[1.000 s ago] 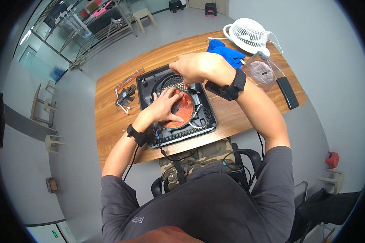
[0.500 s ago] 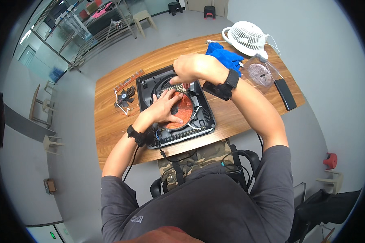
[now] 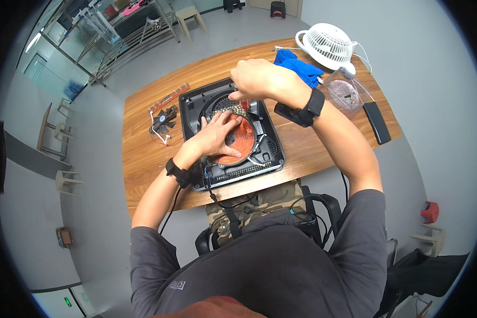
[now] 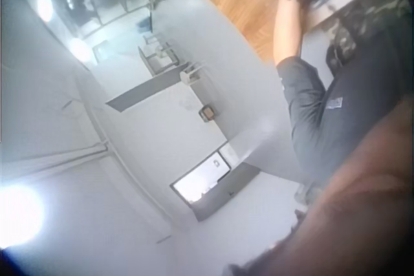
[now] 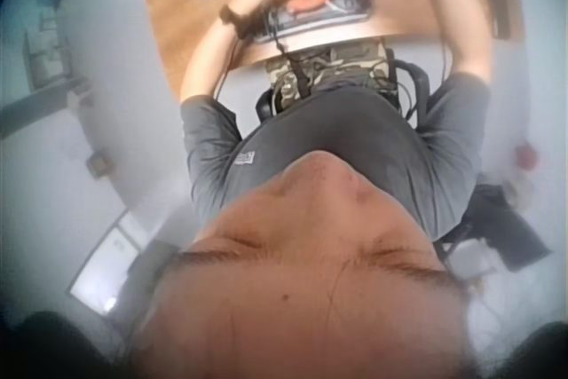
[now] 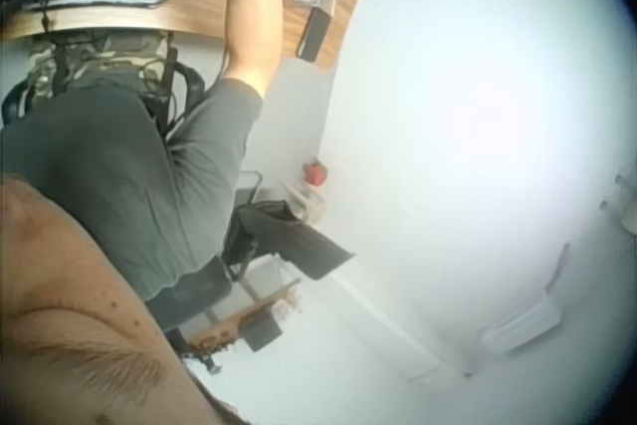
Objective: The person assembles a small electronic device on a wooden table. They place a circular orange component into a black housing, use a screwdriver to secure it, wipe a black fan with a blue cloth, and then install the fan and a circuit board into the housing, securing them with screws.
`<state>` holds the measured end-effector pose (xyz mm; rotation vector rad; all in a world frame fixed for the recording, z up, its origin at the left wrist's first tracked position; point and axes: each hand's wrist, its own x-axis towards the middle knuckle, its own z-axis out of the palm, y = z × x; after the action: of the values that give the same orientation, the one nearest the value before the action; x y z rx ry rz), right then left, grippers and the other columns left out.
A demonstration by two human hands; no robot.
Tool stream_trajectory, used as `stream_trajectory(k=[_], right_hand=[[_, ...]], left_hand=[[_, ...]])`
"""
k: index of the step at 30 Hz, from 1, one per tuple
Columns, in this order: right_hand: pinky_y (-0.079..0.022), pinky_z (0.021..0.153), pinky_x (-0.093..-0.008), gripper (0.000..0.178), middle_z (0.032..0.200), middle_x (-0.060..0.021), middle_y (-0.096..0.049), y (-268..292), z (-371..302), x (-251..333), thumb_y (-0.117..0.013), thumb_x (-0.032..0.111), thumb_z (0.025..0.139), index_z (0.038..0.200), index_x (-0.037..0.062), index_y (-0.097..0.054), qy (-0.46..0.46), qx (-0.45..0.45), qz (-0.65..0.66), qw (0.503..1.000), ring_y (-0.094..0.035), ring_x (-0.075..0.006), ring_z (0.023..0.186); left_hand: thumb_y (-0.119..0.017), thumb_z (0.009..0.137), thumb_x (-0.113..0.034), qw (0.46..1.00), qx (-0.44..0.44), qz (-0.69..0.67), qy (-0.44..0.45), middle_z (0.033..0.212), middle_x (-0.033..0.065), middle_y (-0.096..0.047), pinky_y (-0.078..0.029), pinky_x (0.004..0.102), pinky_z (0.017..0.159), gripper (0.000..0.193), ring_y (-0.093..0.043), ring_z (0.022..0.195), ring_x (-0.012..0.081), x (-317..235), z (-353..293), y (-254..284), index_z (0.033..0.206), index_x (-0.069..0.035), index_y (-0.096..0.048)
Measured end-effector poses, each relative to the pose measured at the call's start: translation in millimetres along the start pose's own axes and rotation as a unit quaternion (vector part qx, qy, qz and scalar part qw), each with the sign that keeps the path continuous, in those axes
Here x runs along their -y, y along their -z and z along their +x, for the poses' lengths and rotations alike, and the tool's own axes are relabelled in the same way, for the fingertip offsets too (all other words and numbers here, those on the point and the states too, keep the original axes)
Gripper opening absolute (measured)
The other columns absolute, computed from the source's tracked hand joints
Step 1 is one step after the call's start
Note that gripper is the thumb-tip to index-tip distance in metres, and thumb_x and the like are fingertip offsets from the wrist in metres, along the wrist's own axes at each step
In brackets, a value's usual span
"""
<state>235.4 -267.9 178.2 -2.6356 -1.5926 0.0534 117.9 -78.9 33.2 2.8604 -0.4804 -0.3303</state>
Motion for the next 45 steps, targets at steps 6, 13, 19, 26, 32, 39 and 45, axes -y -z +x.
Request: stream_trajectory(k=[6, 13, 19, 26, 32, 39, 45], right_hand=[[-0.058, 0.068, -0.0463, 0.047, 0.078, -0.0232, -0.07, 3.8, 1.1, 11.2, -0.074, 0.043, 0.09, 0.084, -0.0038, -0.069, -0.042, -0.019, -0.049, 0.998, -0.072, -0.0401, 0.077], [-0.056, 0.08, -0.0478, 0.034, 0.096, -0.0176, -0.071, 6.0, -12.5, 4.0, -0.079, 0.03, 0.085, 0.105, 0.0039, -0.068, 0.046, 0.006, 0.031, 0.998, -0.07, -0.0366, 0.097], [-0.058, 0.07, -0.0464, 0.028, 0.075, -0.0214, -0.07, -16.6, -1.1, -9.3, -0.071, 0.025, 0.091, 0.084, -0.0024, -0.068, 0.021, -0.076, -0.008, 0.997, -0.071, -0.0391, 0.075], [-0.058, 0.071, -0.0469, 0.033, 0.079, -0.0209, -0.072, -4.2, -10.5, -1.6, -0.069, 0.031, 0.094, 0.094, -0.002, -0.067, -0.012, -0.015, -0.001, 1.0, -0.071, -0.0395, 0.077], [-0.056, 0.076, -0.0456, 0.036, 0.088, -0.0198, -0.071, 2.3, -18.7, -10.1, -0.082, 0.021, 0.083, 0.102, -0.0021, -0.062, 0.071, 0.002, 0.065, 0.995, -0.07, -0.0386, 0.087], [-0.056, 0.071, -0.0461, 0.034, 0.073, -0.0236, -0.068, 1.1, -3.7, -0.7, -0.078, 0.025, 0.086, 0.089, -0.0067, -0.067, -0.011, 0.086, 0.088, 0.992, -0.07, -0.0422, 0.077], [-0.059, 0.072, -0.0466, 0.043, 0.075, -0.0283, -0.069, 2.7, 12.1, 13.7, -0.076, 0.033, 0.086, 0.077, -0.0088, -0.07, -0.051, 0.033, 0.006, 0.998, -0.071, -0.0443, 0.078]], left_hand=[[-0.084, 0.066, -0.07, 1.0, 0.008, -0.001, 0.003, 0.162, 0.0241, -0.027, -0.025, 0.0823, 0.109, 0.113, -0.025, 0.15, 0.0525, 0.0, -0.2, 3.9, 0.156, -0.018, -0.039], [-0.084, 0.066, -0.069, 1.0, 0.002, 0.003, 0.005, 0.162, 0.0233, -0.027, -0.025, 0.0823, 0.109, 0.112, -0.026, 0.149, 0.0525, -0.3, -0.7, 2.9, 0.155, -0.018, -0.04], [-0.085, 0.066, -0.069, 1.0, 0.006, -0.004, 0.005, 0.163, 0.0238, -0.026, -0.024, 0.082, 0.11, 0.112, -0.025, 0.15, 0.0524, -1.0, -0.8, 3.6, 0.155, -0.018, -0.04], [-0.085, 0.062, -0.072, 1.0, -0.003, -0.02, 0.001, 0.163, 0.0251, -0.027, -0.02, 0.0842, 0.109, 0.117, -0.025, 0.15, 0.0529, 2.6, 0.2, -0.2, 0.156, -0.018, -0.041], [-0.085, 0.064, -0.069, 1.0, 0.004, -0.005, 0.008, 0.164, 0.0222, -0.025, -0.023, 0.082, 0.11, 0.113, -0.023, 0.151, 0.0515, 0.3, 0.0, 2.4, 0.156, -0.019, -0.04], [-0.086, 0.066, -0.067, 1.0, 0.009, -0.004, 0.011, 0.164, 0.0223, -0.026, -0.024, 0.0817, 0.11, 0.112, -0.024, 0.151, 0.0505, -2.3, -1.9, 4.5, 0.155, -0.018, -0.041], [-0.085, 0.065, -0.068, 1.0, 0.01, -0.001, 0.01, 0.164, 0.0228, -0.026, -0.024, 0.0815, 0.11, 0.113, -0.024, 0.151, 0.0506, -1.9, 0.2, 4.3, 0.156, -0.018, -0.041]])
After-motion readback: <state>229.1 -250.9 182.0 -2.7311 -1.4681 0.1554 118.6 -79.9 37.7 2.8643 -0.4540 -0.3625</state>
